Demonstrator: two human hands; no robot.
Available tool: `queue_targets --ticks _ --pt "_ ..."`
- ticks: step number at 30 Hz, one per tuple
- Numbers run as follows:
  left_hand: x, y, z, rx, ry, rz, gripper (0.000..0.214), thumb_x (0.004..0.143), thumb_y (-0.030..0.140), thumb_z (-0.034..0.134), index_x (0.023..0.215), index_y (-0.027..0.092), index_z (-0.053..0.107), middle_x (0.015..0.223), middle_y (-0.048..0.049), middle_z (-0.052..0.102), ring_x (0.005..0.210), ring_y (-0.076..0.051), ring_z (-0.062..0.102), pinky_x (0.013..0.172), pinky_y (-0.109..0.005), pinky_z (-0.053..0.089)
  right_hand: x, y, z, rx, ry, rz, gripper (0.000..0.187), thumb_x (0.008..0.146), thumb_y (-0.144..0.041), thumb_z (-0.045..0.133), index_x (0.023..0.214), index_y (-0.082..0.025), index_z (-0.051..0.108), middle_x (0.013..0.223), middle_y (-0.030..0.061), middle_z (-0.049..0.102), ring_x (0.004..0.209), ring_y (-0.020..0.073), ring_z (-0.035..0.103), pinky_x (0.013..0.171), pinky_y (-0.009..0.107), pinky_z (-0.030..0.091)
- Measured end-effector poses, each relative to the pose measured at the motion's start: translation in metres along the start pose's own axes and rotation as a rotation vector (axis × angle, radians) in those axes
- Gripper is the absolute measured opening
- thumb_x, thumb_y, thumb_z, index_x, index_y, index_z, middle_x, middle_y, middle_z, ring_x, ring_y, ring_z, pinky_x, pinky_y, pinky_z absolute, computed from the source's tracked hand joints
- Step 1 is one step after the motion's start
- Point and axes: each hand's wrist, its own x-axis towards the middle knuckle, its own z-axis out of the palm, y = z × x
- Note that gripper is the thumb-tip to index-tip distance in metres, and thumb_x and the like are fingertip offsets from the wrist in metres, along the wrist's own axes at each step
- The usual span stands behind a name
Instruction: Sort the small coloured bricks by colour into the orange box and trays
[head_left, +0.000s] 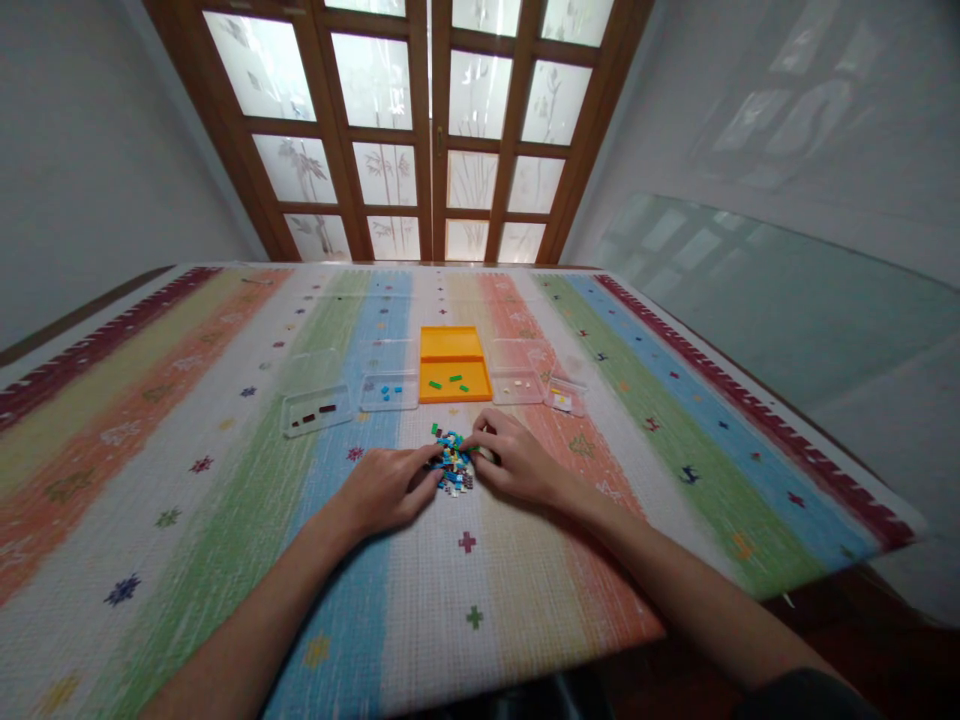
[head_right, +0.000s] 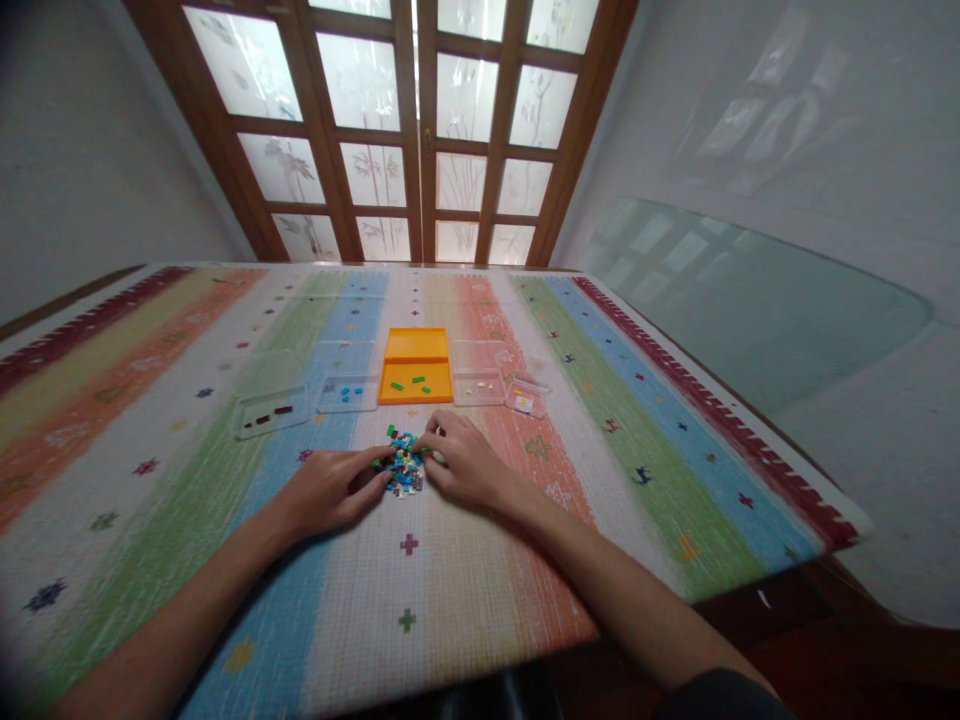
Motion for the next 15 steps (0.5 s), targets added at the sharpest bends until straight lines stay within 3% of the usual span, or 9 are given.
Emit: queue_targets --ticks 5,15 --pt "-0.001 0.003 -0.003 -0.033 0.025 -0.015 0.035 0.092 0.029 0.051 0.122 0.015 0.064 0.062 0.0 0.067 0.05 -0.015 0.058 0.054 -0.025 0.045 -0.002 -0.001 -0.001 0.008 0.068 -0.004 0.018 0.088 -0.013 0.055 0.097 -0.02 0.069 0.093 0.0065 0.057 0.087 0.02 0.053 0.078 0.034 0.044" --pt "-0.001 0.008 0.006 -0.12 0.07 0.036 0.022 0.093 0.03 0.055 0.105 0.017 0.068 0.059 0.0027 0.061 0.047 -0.011 0.05 0.051 -0.023 0.037 -0.005 -0.01 -0.002 -0.017 0.029 -0.034 0.015 0.092 -0.018 0.055 0.098 -0.022 0.067 0.093 0.0064 0.056 0.085 0.0205 0.053 0.076 0.035 0.043"
